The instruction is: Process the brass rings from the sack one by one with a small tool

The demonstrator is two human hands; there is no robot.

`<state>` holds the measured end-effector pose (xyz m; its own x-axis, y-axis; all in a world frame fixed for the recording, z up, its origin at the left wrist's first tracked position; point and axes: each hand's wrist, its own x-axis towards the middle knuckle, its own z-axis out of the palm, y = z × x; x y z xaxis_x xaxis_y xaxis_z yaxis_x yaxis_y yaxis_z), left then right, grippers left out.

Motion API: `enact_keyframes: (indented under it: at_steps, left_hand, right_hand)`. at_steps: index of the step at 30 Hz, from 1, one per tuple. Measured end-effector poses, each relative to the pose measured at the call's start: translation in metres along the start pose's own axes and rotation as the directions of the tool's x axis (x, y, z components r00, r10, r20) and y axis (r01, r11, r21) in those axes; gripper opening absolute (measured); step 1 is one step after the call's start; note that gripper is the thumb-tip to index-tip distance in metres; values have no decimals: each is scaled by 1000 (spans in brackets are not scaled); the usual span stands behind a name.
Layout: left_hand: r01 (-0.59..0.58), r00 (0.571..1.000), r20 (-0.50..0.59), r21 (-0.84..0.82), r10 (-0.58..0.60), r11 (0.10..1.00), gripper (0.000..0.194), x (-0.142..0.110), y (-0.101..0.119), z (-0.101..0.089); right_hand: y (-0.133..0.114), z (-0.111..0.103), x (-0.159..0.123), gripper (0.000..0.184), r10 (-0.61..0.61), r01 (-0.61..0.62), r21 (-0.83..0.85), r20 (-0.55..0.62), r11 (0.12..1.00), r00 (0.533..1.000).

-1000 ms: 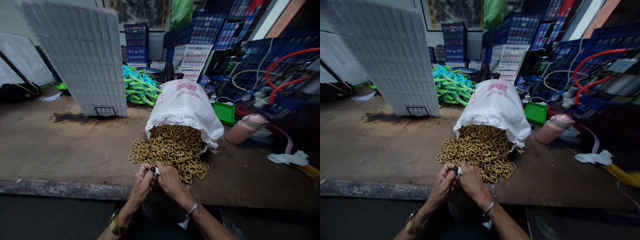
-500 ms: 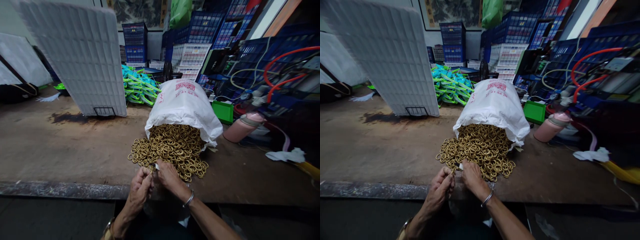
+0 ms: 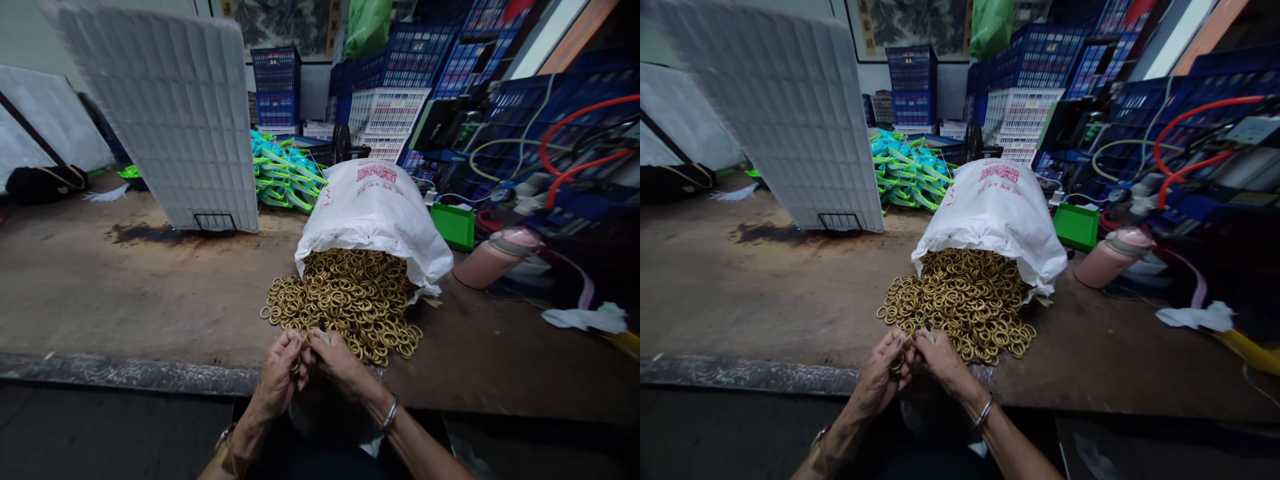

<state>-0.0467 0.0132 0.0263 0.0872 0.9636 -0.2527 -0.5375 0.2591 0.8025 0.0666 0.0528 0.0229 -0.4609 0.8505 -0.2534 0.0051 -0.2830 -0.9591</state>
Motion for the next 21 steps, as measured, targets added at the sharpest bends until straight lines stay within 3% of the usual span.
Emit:
enact_keyframes:
  at_steps: [2,5,9,16,21]
  left_hand:
    - [19,999,-45,13,-19,1000,27,1,-2,-2]
    - [38,993,-112,-7,-39,999,28,2,-3,-6]
    - [34,991,-125,-33,-38,999,28,3,-3,-9]
    - [59,995,-83,-26,-61,998,29,0,-1,-6]
    - [-7,986,-162,173,35,985,30,2,-3,-5]
  right_hand:
    - [2,-1,2,26,-54,53,-43,-28,998,998]
    - [0,-5,3,21,-193,157,-258,-122,953,974]
    - [-5,-8,-1,17,-330,244,-489,-96,838,939]
    - [-6,-7,-3,24,-363,249,-592,-80,767,928]
    - [-5,-8,0,31,-296,213,-525,-79,824,952]
